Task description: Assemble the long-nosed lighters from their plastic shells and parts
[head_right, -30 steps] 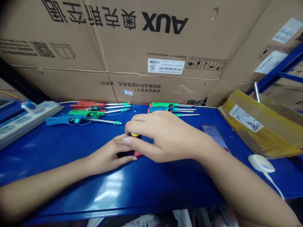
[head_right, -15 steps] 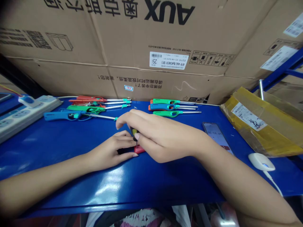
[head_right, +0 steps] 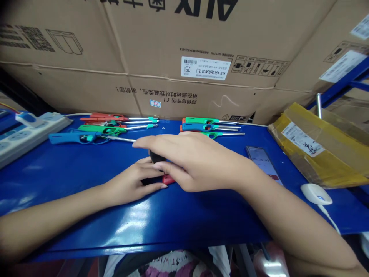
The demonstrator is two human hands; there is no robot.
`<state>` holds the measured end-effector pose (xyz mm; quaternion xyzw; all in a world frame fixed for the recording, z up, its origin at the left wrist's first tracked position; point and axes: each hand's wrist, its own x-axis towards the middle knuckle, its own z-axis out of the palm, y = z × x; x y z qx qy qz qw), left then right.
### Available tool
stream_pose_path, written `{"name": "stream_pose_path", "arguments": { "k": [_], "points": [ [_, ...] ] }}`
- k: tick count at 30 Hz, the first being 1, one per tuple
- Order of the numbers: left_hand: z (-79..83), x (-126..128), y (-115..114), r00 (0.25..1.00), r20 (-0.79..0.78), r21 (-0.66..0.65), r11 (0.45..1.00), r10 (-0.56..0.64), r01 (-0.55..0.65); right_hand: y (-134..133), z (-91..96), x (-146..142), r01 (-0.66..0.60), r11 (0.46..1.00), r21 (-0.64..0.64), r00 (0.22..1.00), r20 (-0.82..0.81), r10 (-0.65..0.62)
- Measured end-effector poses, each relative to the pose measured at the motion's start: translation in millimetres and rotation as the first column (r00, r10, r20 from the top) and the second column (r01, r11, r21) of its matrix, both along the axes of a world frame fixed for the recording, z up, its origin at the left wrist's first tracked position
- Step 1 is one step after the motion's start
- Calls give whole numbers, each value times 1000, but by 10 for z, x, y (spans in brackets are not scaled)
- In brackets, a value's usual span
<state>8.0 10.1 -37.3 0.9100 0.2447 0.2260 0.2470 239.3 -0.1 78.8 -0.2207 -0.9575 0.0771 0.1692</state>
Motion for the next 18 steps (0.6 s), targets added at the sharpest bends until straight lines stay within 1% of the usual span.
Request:
{"name": "stream_pose_path", "arguments": {
  "k": [2,4,6,7,8,9,12,13,14,16,18],
  "points": [
    [-10,4,4,1000,11,6,1000,1,-1,-2,-27,-14,5,1000,22,1000,-17,-4],
    [-20,4,8,1000,17,9,1000,-4,4,-2,-70,-41,62,992,109,998,-30,-59],
    [-23,2,10,1000,19,13,1000,-5,5,0,-107,-65,114,969,218,993,-45,-106],
    [-20,0,9,1000,19,14,1000,-4,4,1,-117,-71,129,960,249,991,-58,-118],
    [-16,-1,8,1000,18,12,1000,-3,3,2,-119,-72,128,960,250,991,-68,-114],
    [-10,-1,7,1000,17,9,1000,-4,4,3,-113,-69,112,969,222,992,-76,-97],
    [-2,-2,3,1000,-3,-2,1000,-11,11,6,-76,-44,32,996,85,996,-89,-25],
    [-5,-3,3,1000,-11,-5,1000,-12,12,7,-67,-37,13,998,65,996,-87,-7],
    [-12,-4,2,1000,-13,-5,1000,-8,8,8,-62,-33,13,997,75,996,-87,-6],
    [-30,-8,3,1000,-4,4,1000,7,-7,9,-68,-31,66,981,181,995,-91,-50],
    [-44,-11,3,1000,13,17,999,28,-28,7,-78,-34,129,943,307,990,-93,-105]
  ]
}}
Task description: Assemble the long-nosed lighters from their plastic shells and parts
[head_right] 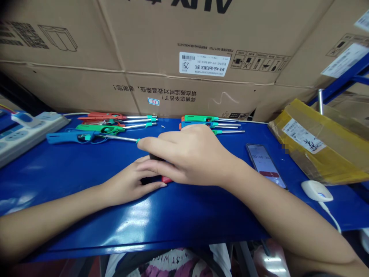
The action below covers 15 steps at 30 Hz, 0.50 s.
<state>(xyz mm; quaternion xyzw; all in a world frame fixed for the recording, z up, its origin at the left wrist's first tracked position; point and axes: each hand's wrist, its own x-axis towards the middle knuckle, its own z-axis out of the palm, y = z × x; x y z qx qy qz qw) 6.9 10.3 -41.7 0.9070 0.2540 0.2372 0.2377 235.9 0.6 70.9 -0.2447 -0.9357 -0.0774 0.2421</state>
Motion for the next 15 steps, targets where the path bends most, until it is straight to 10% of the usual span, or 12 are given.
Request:
{"name": "stream_pose_path", "arguments": {
  "k": [9,15],
  "points": [
    [33,14,-7,1000,-21,-26,1000,-17,16,-54,66,15,-109,979,-170,992,43,118],
    [-7,9,-9,1000,2,2,1000,10,-10,-51,10,-23,-22,999,30,998,67,20]
  ]
}}
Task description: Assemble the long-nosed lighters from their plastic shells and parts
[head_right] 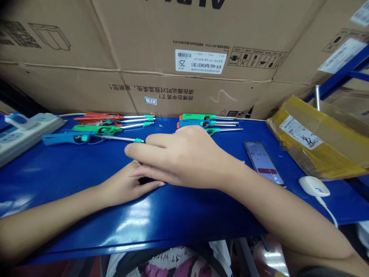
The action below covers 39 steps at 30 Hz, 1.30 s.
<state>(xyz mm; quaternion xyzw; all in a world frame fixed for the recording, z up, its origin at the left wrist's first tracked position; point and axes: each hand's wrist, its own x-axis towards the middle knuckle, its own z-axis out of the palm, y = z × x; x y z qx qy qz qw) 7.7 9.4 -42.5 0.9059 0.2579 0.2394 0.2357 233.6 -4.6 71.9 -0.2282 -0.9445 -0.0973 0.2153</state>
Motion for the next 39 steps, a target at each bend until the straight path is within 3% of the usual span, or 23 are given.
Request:
{"name": "stream_pose_path", "arguments": {
  "k": [3,6,8,16,21,28,32,39],
  "points": [
    [1,-7,5,1000,-25,6,1000,-7,7,8,4,7,19,997,-70,1000,-13,-20],
    [21,-5,9,999,-44,-38,999,-28,27,15,27,27,-46,976,-215,999,-22,42],
    [35,-2,9,998,-51,-58,998,-30,27,20,34,37,-63,967,-245,998,-24,59],
    [33,-11,2,999,-36,12,1000,-26,26,35,21,28,47,996,-71,999,6,-47],
    [44,3,14,999,-40,-13,999,-33,33,42,7,7,53,990,-131,998,-18,-56],
    [46,10,11,999,-27,-31,999,-28,27,71,-4,41,-121,959,-256,986,-144,86],
    [23,-2,-1,1000,-26,-9,1000,-10,10,66,16,39,-118,963,-241,987,-132,88],
    [24,-2,-1,999,-36,-6,1000,-15,15,70,1,17,-22,994,-106,996,-84,14]
  ]
}}
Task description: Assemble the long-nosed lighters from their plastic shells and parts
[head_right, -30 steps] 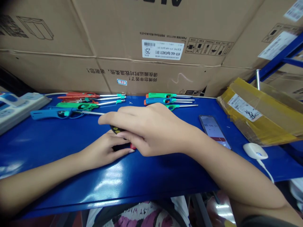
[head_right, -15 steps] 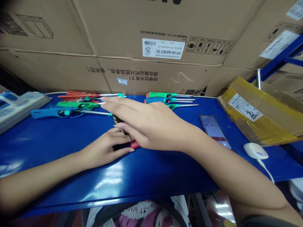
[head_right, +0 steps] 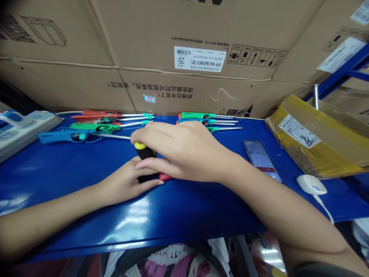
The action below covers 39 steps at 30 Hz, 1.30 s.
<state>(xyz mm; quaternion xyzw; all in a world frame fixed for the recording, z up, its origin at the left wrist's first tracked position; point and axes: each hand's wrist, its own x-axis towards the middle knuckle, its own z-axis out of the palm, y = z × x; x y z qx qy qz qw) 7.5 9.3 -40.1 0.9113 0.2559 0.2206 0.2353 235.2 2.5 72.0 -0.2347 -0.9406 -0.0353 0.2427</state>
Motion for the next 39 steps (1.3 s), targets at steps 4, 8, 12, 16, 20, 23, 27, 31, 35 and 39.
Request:
{"name": "stream_pose_path", "arguments": {
  "k": [4,8,12,16,20,23,27,31,35,39],
  "points": [
    [15,9,2,1000,-8,-7,1000,4,-4,13,-24,-25,48,999,21,999,18,-49],
    [43,16,-7,1000,4,-28,1000,-12,12,31,-37,-8,179,982,-64,983,58,-175],
    [90,10,-16,1000,12,-30,1000,-7,8,69,25,64,124,965,-233,986,-76,-145],
    [215,-18,-27,997,-70,-1,1000,-19,19,207,66,159,119,936,-332,889,-384,-250],
    [409,-78,-105,944,-326,99,995,43,-11,367,-149,328,128,865,-485,846,-402,-351],
    [487,-99,-198,877,-461,233,972,132,-24,387,-445,506,228,823,-520,890,-232,-393],
    [388,-22,-260,883,-441,301,953,163,-26,356,-784,709,365,807,-465,905,-24,-424],
    [192,102,-215,918,-365,280,959,156,-52,401,-960,782,404,858,-319,913,79,-400],
    [135,120,-144,938,-316,213,974,141,-75,441,-951,792,371,880,-296,927,59,-371],
    [290,1,-64,970,-223,-18,995,93,-99,387,-709,900,330,912,-245,937,-31,-348]
  ]
}}
